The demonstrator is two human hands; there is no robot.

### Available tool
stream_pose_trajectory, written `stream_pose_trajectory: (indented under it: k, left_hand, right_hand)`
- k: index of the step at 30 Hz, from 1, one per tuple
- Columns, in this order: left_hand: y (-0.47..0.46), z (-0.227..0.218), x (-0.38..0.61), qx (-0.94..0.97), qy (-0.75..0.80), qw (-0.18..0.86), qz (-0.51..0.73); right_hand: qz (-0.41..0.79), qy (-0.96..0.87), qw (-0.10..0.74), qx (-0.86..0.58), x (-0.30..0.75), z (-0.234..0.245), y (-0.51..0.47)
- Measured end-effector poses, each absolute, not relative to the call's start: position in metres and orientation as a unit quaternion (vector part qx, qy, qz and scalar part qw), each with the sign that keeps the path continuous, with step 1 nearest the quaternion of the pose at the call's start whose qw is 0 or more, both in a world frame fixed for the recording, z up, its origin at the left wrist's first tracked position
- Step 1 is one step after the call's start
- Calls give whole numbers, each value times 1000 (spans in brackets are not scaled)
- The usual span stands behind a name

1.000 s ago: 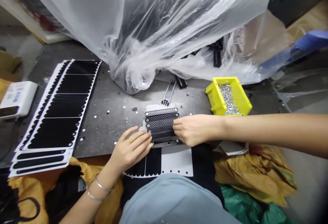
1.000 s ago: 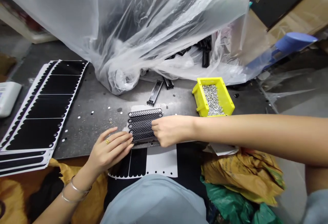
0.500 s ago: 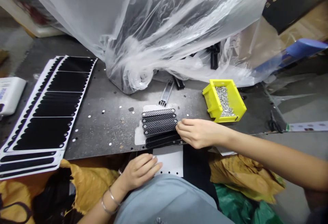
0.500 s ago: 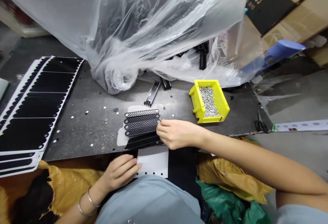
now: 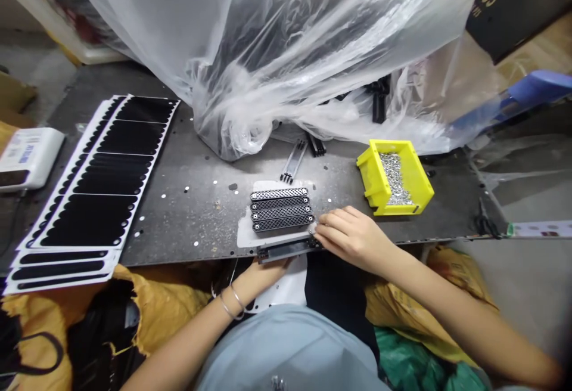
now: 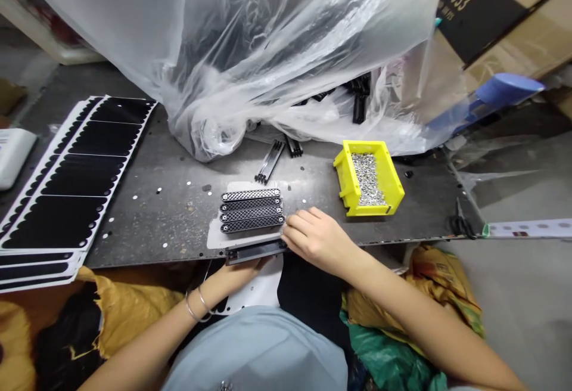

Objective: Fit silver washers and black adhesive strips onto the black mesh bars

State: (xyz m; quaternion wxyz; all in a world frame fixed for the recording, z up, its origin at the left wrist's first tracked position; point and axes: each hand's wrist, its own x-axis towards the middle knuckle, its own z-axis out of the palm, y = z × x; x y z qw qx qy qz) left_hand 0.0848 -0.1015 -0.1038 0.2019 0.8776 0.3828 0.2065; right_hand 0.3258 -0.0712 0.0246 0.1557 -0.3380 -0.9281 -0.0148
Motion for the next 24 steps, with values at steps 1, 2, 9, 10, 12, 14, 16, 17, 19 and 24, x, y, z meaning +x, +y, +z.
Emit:
stream_pose_trajectory:
  k: [1,2,9,10,12,14,16,17,19,24]
  left_hand:
    - [-101,-101,86,877,378,217,201]
    - [-102,-99,88,876,373,237,194]
    - [-121,-95,137,845,355,372,148]
    - [-125,-97,150,840,355,385,141]
    - [-132,-102,174,832,360,403,127]
    - [-136,-109,193,825,369,411,116]
    - [-136,-115,202,821,370,420,112]
    - [-135,-118,202,820,364,426,112]
    - [-132,-121,195,820,344,441,119]
    - [-126,-120,177,819,323,443,167]
  right_hand:
    - [12,-921,166,-352,325,22,-78]
    - [33,-915,169,-365,324,18,-84]
    - [62,-890,202,-404,327,-14,-105]
    - [76,-889,202,-405,328,-15,-103]
    - [102,-889,187,-405,330,-13,-97]
    - [116,-888,172,-410,332,-7,-94]
    - [118,-882,167,-425,332,0,-98]
    - [118,-878,168,-433,331,3,-104]
    - [135,-871,170,-441,328,2,-123]
    - [199,-871,130,-430,303,-40,-192]
